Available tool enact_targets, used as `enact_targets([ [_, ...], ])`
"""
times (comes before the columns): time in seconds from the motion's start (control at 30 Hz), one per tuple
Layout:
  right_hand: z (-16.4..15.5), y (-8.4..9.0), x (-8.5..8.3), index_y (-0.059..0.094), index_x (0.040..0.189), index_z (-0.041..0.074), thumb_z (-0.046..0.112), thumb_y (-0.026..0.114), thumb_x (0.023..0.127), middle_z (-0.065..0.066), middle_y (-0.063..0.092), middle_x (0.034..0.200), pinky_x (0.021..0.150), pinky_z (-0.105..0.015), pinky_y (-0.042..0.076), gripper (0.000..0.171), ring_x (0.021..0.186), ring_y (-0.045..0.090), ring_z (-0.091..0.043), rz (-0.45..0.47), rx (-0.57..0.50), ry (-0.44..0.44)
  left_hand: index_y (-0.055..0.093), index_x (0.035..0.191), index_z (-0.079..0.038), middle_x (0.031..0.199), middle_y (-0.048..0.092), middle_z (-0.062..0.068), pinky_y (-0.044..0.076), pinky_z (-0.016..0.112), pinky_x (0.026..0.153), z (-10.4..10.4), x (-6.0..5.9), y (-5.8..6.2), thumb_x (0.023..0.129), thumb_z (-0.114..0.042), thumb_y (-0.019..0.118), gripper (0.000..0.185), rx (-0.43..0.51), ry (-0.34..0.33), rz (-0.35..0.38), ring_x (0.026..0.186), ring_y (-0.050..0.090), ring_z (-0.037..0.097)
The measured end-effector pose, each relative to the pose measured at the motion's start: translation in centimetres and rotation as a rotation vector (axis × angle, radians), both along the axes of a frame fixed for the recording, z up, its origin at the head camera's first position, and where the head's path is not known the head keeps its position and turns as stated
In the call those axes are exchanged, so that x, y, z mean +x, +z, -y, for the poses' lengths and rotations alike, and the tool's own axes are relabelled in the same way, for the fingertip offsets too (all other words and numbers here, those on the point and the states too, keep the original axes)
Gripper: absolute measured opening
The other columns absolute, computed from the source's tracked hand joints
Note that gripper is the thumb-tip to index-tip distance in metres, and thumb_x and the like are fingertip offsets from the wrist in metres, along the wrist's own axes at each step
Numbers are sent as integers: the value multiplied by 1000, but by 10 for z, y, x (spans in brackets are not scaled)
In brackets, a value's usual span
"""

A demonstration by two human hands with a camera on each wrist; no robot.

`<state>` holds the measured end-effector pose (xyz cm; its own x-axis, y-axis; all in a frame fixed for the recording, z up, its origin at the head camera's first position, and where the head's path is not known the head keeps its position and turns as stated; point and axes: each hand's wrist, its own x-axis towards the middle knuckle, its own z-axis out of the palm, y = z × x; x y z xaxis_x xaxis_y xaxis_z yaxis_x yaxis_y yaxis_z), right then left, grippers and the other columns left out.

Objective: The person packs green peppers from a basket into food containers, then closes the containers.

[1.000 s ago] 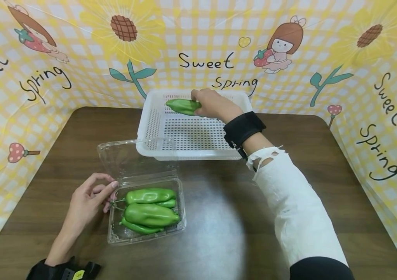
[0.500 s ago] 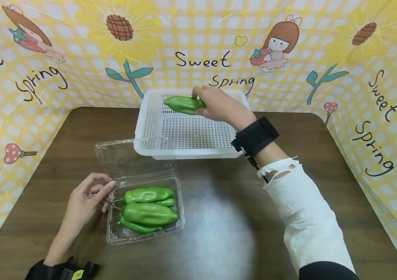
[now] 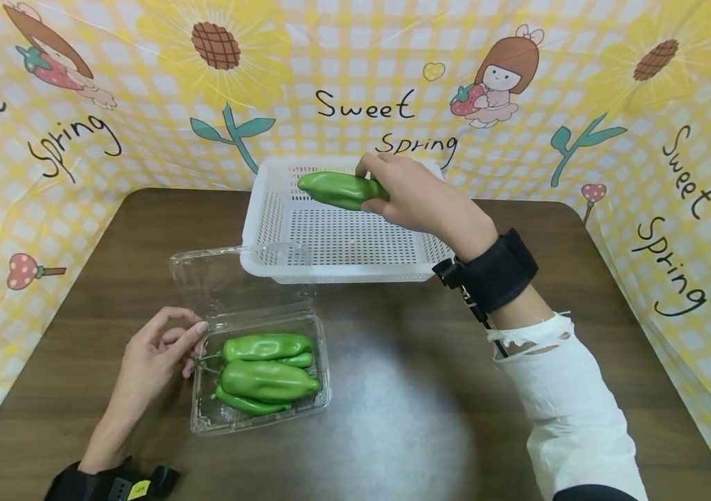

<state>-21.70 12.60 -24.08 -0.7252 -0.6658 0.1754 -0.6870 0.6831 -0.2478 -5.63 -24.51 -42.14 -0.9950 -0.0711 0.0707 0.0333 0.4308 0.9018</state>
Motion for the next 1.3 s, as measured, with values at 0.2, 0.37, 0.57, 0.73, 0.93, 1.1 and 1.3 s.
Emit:
enact_targets([
  [0.2, -5, 5, 20, 57, 122, 5, 16, 72, 92, -11, 63, 103, 74, -38, 50, 35, 86, 58, -24, 11, 12, -13, 57, 114, -10, 70, 67, 12, 51, 32, 42, 0, -1, 0, 99, -22, 62, 20, 3, 0, 1, 48, 58, 20],
  [0.37, -8, 4, 33, 57, 121, 5, 15, 72, 92, -10, 64, 102, 75, -38, 56, 35, 89, 63, -23, 17, 1, 21, 57, 114, -10, 70, 67, 12, 51, 32, 42, 0, -1, 0, 99, -22, 61, 20, -1, -2, -3, 47, 58, 19],
  [0.57, -4, -5, 47, 58, 117, 4, 14, 72, 91, -9, 63, 98, 73, -35, 53, 31, 84, 60, -20, 43, -8, 92, 57, 114, -10, 69, 67, 11, 51, 32, 42, 1, 0, -1, 100, -22, 61, 19, -8, -4, 0, 48, 59, 20],
  [0.73, 3, -15, 58, 59, 117, 2, 12, 72, 91, -8, 64, 100, 73, -35, 53, 31, 83, 60, -19, 78, -5, 149, 57, 114, -10, 69, 67, 11, 51, 32, 42, 0, 1, -1, 99, -22, 61, 19, 0, -2, 3, 48, 59, 21],
  [0.93, 15, -27, 71, 60, 116, 5, 17, 75, 88, -5, 64, 102, 75, -32, 54, 33, 86, 60, -15, 99, -9, 194, 57, 114, -11, 69, 67, 11, 51, 33, 42, 0, 1, -1, 99, -24, 62, 20, 4, 7, 10, 47, 58, 19],
  [1.1, 25, -39, 80, 59, 117, 7, 17, 75, 89, -2, 63, 102, 76, -29, 54, 33, 86, 59, -13, 153, -6, 229, 57, 114, -11, 68, 67, 10, 51, 33, 42, -1, 0, 0, 99, -24, 63, 21, 24, 8, 12, 46, 58, 20],
  [1.3, 37, -47, 85, 59, 118, 8, 17, 74, 90, -2, 62, 104, 78, -28, 54, 32, 89, 59, -12, 187, -9, 272, 58, 114, -11, 67, 67, 9, 50, 33, 41, -1, -1, 0, 99, -24, 63, 20, 20, 10, 7, 46, 58, 20],
])
